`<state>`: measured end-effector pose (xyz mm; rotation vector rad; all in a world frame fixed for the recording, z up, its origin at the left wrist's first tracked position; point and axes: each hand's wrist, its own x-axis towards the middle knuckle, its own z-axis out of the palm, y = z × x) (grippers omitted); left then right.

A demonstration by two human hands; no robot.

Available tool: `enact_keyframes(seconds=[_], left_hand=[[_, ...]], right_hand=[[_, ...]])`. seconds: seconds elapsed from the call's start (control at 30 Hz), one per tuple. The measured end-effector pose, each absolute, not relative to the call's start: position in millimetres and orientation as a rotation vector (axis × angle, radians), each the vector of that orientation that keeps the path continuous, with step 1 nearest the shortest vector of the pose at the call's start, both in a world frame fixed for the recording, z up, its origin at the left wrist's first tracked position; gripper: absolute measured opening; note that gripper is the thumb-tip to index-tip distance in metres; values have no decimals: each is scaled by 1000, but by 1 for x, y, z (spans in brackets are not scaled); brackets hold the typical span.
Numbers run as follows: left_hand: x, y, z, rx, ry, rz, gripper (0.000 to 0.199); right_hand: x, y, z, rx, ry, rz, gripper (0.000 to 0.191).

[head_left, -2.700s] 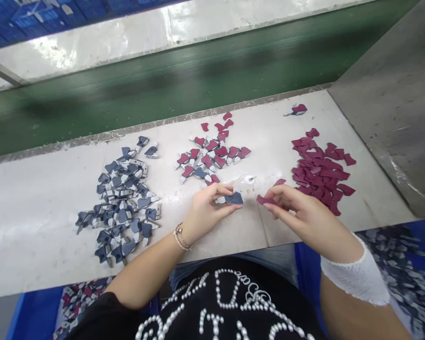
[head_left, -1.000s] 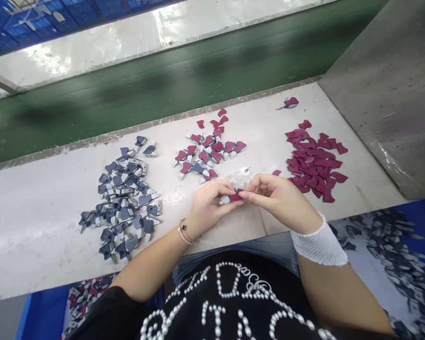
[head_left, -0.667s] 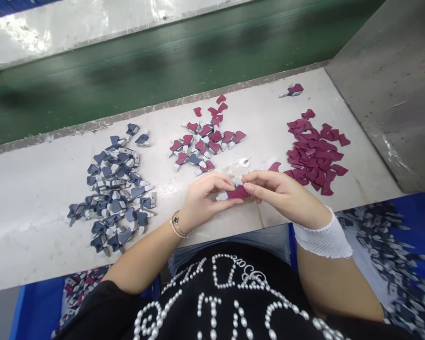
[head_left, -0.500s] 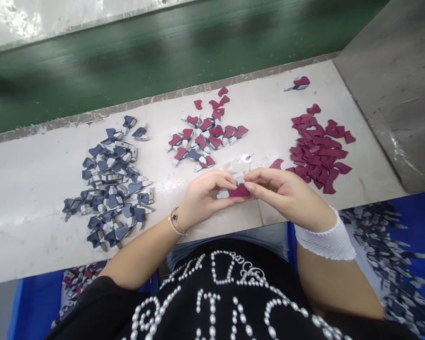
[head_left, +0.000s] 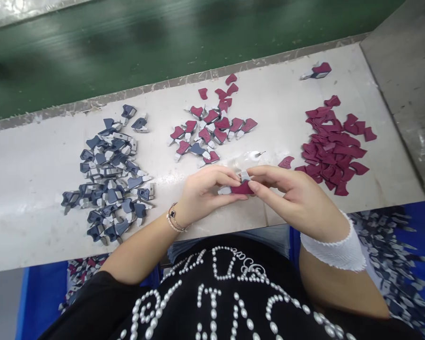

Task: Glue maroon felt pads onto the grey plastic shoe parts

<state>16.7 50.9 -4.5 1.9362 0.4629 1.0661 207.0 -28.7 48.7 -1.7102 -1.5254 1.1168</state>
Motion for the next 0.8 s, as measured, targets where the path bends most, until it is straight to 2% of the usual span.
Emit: enact_keyframes(seconds=[0.27, 0.8], left_hand=[[17, 51, -3, 1960, 436, 1067, 24], [16, 51, -4, 1882, 351, 1118, 24]], right_hand=[[208, -29, 54, -1646, -1652, 1044, 10], [200, -25, 59, -1654, -1759, 908, 7]])
